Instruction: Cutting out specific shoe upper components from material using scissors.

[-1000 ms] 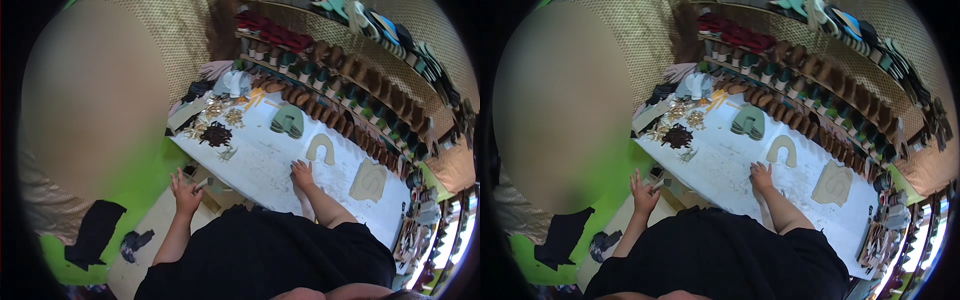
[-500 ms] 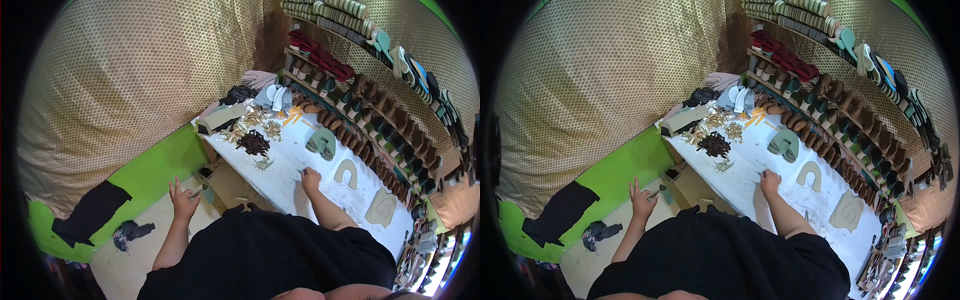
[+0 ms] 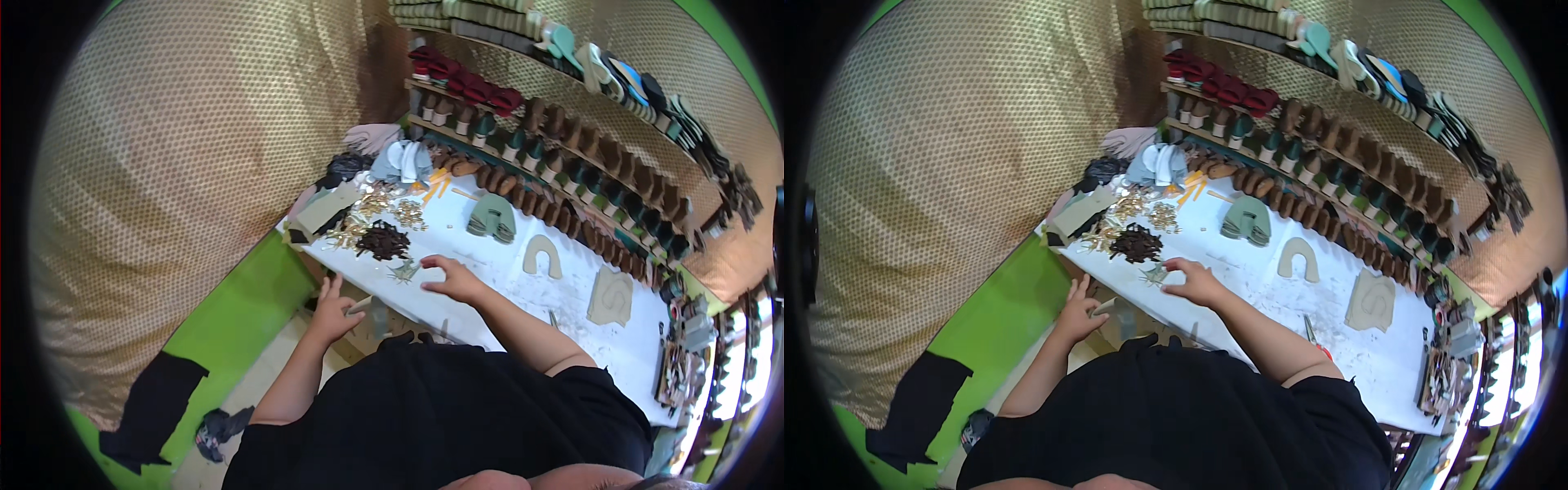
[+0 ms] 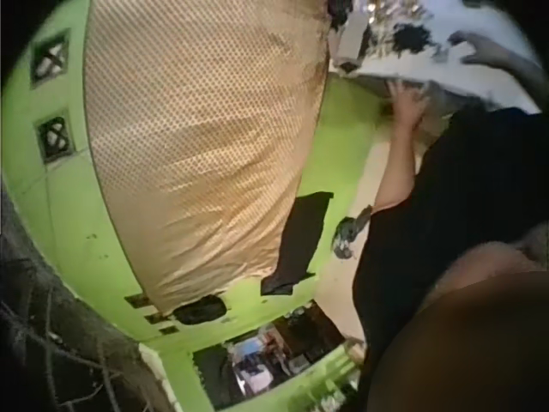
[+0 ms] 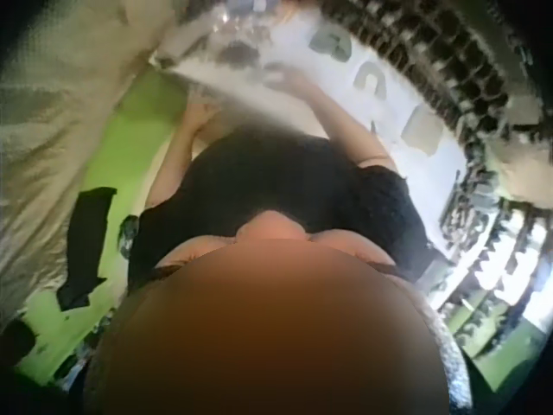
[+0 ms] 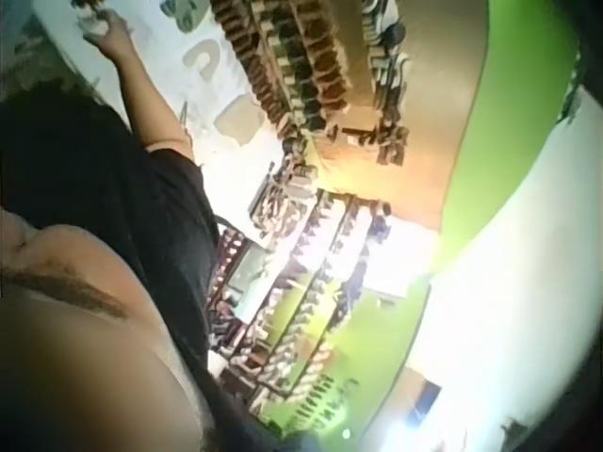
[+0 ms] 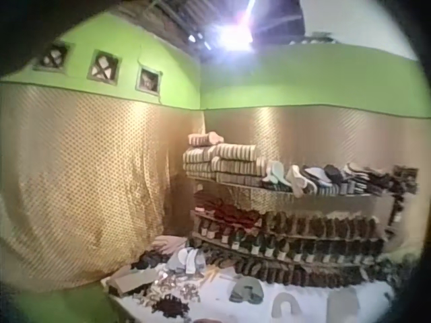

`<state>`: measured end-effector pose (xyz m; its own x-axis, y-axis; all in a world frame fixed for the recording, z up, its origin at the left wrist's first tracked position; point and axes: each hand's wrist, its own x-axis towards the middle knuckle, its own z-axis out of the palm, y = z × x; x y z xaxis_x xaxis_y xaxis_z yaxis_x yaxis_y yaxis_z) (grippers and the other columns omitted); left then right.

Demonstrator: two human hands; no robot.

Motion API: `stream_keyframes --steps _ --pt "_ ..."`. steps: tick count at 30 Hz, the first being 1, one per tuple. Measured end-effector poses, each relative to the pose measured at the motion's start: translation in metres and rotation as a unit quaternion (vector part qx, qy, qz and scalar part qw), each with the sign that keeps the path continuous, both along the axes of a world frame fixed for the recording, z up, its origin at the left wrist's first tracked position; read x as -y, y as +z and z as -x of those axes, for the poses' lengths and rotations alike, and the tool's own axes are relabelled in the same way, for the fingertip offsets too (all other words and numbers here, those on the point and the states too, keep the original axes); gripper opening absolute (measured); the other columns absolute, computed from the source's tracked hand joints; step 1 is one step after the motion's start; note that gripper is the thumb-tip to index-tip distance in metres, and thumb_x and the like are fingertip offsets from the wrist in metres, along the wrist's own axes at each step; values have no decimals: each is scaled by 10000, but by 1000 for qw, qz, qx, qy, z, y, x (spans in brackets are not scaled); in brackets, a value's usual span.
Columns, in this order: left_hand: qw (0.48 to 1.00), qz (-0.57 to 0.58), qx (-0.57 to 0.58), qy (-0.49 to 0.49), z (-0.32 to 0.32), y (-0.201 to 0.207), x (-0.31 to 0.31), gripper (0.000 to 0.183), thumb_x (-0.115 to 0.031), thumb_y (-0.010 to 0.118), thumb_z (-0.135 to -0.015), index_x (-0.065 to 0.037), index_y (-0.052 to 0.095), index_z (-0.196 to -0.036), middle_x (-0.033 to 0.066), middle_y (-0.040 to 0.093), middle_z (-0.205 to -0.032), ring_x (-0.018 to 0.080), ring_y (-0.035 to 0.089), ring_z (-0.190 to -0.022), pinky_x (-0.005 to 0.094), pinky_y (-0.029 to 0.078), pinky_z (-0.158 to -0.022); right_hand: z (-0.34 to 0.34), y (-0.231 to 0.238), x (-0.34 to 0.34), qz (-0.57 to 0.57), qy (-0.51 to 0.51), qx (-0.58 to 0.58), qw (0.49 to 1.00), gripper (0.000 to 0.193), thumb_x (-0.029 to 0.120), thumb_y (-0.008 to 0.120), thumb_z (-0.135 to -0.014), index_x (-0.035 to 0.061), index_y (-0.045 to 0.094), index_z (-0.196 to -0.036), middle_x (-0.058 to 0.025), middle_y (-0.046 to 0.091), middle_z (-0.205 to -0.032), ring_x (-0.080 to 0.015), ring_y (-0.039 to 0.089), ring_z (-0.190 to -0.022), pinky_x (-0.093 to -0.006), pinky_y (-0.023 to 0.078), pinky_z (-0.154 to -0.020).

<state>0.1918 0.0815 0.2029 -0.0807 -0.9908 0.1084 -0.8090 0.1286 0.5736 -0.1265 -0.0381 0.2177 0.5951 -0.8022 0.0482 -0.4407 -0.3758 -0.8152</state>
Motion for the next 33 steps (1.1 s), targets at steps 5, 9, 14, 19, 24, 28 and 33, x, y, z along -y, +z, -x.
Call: stream_keyframes --steps 5,9,14,19,24,28,33 --pt "982 -19 -78 -174 73 31 62 247 -288 753 -745 -93 737 -896 222 294 -1550 468 211 -1437 484 267 -1139 32 70 -55 42 -5 -103 994 726 368 763 -794 249 435 -1430 -18 568 -1345 -293 391 -1355 -691 98 -1102" --pt "952 -42 -79 -293 137 64 92 215 -247 719 -786 -78 729 -918 201 328 -1540 413 234 -1450 432 256 -1150 74 79 -72 18 -114 -28 993 320 255 734 -835 152 670 -1131 -36 689 -1057 -213 609 -1054 -535 280 -1047" --pt "920 -67 -181 -341 209 82 110 177 -184 639 -849 -33 726 -882 238 362 -1505 375 318 -1424 375 303 -1121 134 86 -88 -109 -257 157 947 143 152 705 -849 15 712 -888 -37 682 -793 -116 604 -742 -280 484 -726" --pt "955 123 -200 -179 274 87 100 205 -197 584 -901 -90 759 -890 286 476 -1394 400 416 -1346 396 346 -1080 188 82 -106 -99 -334 231 909 106 121 680 -853 15 687 -850 -17 654 -790 -107 578 -748 -252 456 -708" --pt "944 17 -205 -258 309 90 79 303 -337 578 -955 -117 737 -1089 260 578 -1298 389 462 -1294 442 324 -1092 200 95 -136 175 -421 33 890 115 170 692 -826 66 666 -867 -95 710 -992 -300 614 -1043 -444 422 -979" --pt "859 -296 -392 -147 333 90 74 331 -298 581 -970 -52 700 -1156 213 653 -1190 256 554 -1187 378 373 -1046 177 78 -151 218 -362 -69 904 97 214 689 -827 133 677 -879 3 672 -1150 -276 509 -1243 -719 149 -1075" --pt "820 -275 -394 -309 323 88 87 290 -191 669 -907 4 698 -1120 151 564 -1354 108 598 -1006 265 462 -891 188 72 -159 443 -288 -89 845 297 312 732 -782 164 668 -1031 -6 594 -1274 -270 467 -1289 -702 12 -1103"
